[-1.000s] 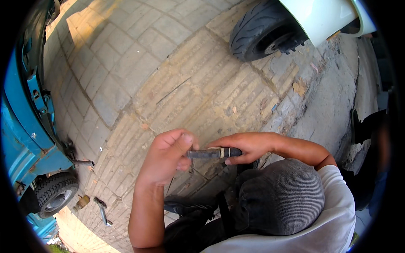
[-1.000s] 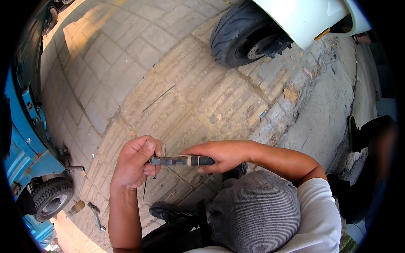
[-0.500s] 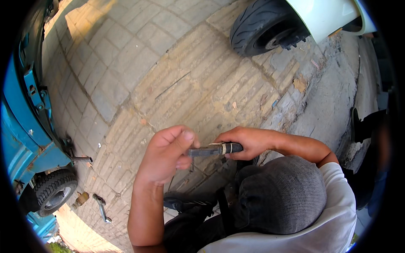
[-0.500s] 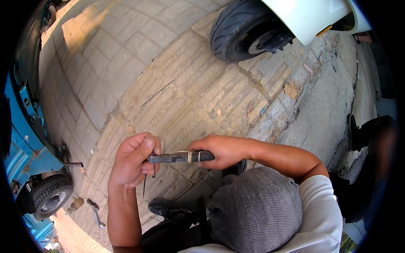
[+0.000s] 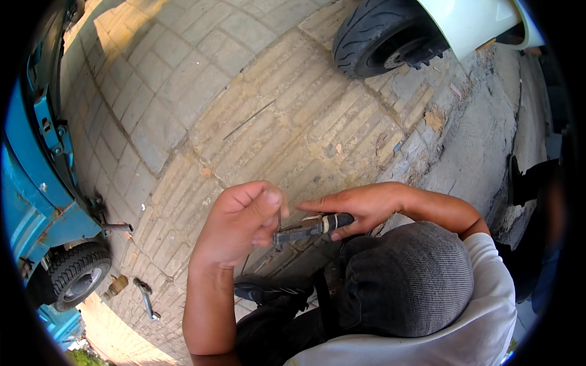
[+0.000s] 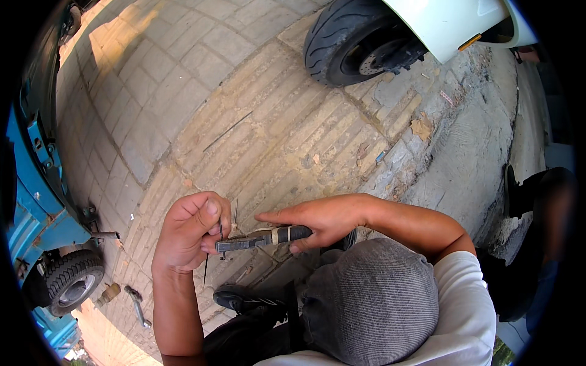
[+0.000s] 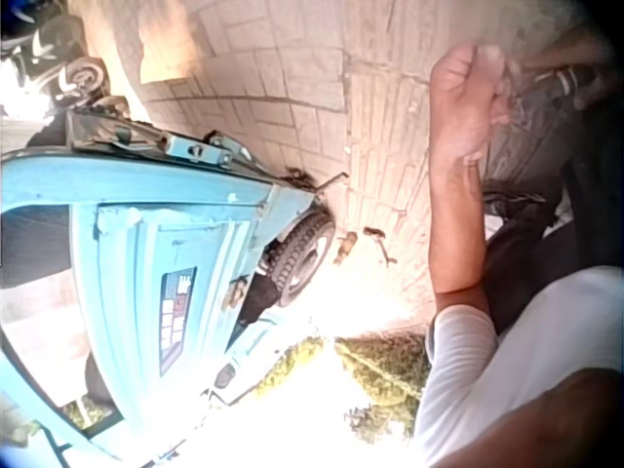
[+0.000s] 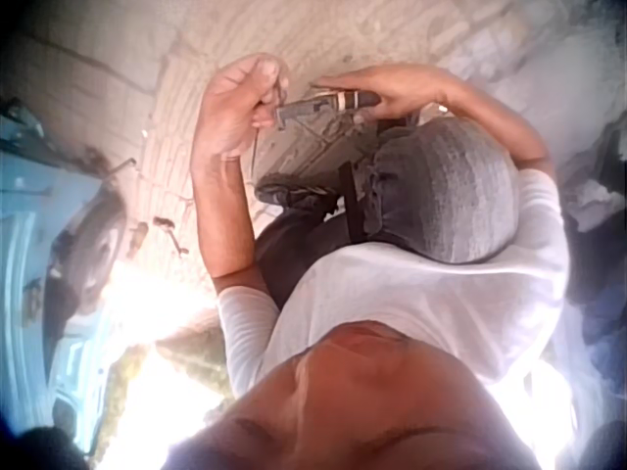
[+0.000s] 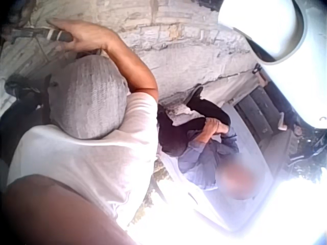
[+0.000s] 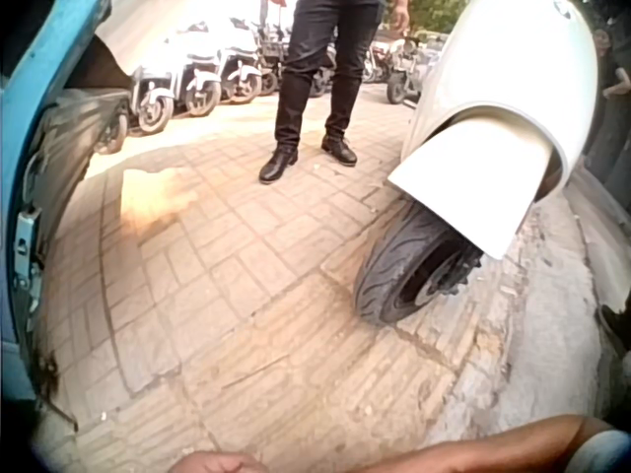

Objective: The person bends a metal wire using pliers, then inserts the wire into the rear fender of a white scooter and manipulates it to secure the fender. The person remains crouched near the scooter throughout the task.

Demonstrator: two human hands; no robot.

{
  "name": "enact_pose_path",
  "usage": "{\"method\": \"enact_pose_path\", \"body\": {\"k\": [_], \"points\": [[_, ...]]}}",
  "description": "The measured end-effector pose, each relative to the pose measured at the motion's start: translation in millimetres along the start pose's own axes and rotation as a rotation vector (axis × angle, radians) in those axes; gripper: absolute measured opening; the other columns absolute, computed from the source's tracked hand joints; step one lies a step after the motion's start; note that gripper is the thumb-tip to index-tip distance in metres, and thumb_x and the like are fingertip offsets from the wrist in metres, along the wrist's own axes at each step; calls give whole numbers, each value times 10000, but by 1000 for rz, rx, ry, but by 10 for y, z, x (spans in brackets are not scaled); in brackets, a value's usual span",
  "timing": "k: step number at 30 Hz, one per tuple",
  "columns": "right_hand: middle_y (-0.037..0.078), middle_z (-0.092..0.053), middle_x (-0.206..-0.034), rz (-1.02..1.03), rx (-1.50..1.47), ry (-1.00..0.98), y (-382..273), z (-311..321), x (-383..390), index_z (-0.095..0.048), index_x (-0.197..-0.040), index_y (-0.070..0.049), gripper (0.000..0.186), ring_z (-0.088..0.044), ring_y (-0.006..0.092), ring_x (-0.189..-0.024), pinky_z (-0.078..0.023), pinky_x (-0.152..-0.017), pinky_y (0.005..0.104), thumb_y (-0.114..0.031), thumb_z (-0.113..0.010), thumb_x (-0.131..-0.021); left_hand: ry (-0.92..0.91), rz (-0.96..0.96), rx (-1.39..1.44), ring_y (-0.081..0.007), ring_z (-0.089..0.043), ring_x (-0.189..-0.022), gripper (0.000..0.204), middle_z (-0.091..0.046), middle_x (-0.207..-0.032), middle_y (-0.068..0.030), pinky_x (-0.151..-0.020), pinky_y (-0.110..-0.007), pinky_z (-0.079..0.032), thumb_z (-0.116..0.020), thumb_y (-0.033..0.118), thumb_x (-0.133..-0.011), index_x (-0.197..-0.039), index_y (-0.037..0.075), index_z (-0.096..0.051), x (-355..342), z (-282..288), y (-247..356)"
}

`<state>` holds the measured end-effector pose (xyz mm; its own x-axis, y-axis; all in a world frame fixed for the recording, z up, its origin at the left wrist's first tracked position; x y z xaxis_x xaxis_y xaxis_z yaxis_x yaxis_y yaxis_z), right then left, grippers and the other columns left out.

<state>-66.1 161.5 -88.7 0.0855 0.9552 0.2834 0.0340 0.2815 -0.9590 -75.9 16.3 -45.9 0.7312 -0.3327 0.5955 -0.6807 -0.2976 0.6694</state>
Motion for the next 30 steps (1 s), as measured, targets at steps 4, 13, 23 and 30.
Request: {"method": "enact_pose_path", "body": {"k": [4, 13, 23, 30], "points": [[224, -600, -1206, 56, 87, 164, -4, 98, -19, -410, -1402, -16, 637, -608, 349, -1083, -473, -915, 381, -176, -695, -856, 6, 28, 12, -42, -395, -520, 298, -493, -641, 20, -437, -192, -311, -619, 287, -952, -844, 9, -614, 9, 54, -24], [164, -648, -914, 25, 26, 336, 108, -10, -28, -585, -1085, -3, 379, -646, 314, -817, -506, -725, 383, -195, -730, -793, 81, 18, -85, -37, -376, -508, 287, -533, -662, -11, -440, -182, -285, -620, 268, -949, -777, 43, -573, 12, 32, -79], [179, -646, -958, -87, -6, 187, 504, -281, -97, -583, -1127, 8, 420, -648, 310, -885, -507, -764, 375, -176, -725, -778, 124, 157, -98, -33, -418, -540, 234, -534, -653, 42, -483, -205, -343, -674, 254, -916, -784, 66, -628, 15, 219, -472], [191, -641, -914, -151, 10, 259, 627, -390, -33, -574, -1104, 15, 400, -642, 345, -876, -497, -759, 410, -147, -691, -758, 150, 160, -257, -35, -410, -527, 224, -527, -661, 36, -485, -209, -359, -697, 238, -901, -777, 70, -613, 67, 315, -659]]}}
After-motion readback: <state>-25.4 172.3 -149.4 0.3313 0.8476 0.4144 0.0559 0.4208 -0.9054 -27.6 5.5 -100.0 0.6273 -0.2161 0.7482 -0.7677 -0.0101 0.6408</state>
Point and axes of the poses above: each hand's wrist, its own x-axis away from the middle knuckle, its own z-axis out of the back of the hand, y = z × x, the point moved 8 cm from there along -x, towards the middle knuckle
